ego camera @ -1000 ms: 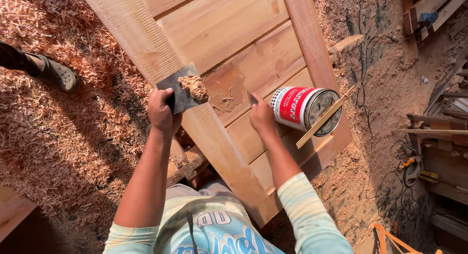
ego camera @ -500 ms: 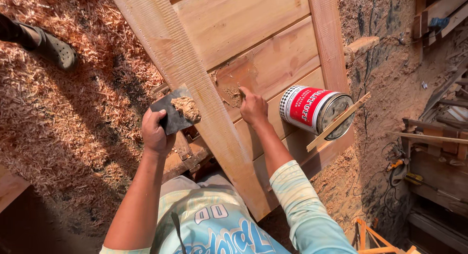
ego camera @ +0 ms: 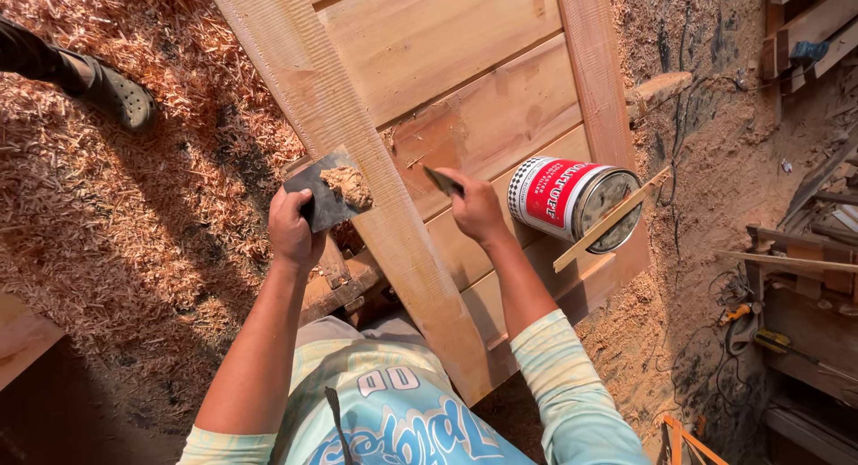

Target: The person uses a putty knife to apply a thick paste into the grooves of a wooden door. They spread the paste evenly and then scrape off the excess with a second tool. The person also cleans the tools on a rag.

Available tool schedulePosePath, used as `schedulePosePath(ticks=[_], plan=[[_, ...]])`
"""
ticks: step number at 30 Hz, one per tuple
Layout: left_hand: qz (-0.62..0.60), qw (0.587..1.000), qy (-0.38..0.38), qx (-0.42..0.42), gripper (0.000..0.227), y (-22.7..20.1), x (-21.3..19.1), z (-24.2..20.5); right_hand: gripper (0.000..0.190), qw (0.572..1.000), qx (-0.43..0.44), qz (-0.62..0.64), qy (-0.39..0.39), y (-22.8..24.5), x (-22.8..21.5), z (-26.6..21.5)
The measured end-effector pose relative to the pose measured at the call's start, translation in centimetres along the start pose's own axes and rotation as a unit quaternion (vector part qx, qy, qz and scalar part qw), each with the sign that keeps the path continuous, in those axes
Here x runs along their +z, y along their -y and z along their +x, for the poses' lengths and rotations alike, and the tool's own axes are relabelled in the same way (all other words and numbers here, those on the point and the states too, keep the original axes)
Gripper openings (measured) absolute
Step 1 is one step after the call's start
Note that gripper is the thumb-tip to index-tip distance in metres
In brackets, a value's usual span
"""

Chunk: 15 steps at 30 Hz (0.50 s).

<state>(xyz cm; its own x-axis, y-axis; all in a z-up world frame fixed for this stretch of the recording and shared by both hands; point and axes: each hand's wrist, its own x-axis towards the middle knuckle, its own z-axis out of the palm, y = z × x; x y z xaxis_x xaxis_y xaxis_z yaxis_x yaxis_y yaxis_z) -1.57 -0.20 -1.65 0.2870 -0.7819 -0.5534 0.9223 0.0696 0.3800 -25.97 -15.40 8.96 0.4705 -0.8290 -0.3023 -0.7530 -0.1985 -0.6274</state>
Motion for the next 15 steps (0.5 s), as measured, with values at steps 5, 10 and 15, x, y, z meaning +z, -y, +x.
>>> schedulePosePath(ticks=[5,10,15], plan=[[-0.08,0.996,-0.008,-0.031,0.009,3.3,6.2,1.0,0.037,0.962,-0.098,0.217,-0.133,4.4,-5.9,-5.6],[-0.145,0.976,0.141,-0.077,0.028,5.8,16.1,-1.3,0.04,0.891,-0.172,0.202,-0.368,8.5,-7.1,-10.8],[-0.155,0.966,0.191,-0.083,0.028,5.2,22.3,-4.2,0.041,0.863,-0.3,0.136,-0.384,10.3,-8.6,-12.0]])
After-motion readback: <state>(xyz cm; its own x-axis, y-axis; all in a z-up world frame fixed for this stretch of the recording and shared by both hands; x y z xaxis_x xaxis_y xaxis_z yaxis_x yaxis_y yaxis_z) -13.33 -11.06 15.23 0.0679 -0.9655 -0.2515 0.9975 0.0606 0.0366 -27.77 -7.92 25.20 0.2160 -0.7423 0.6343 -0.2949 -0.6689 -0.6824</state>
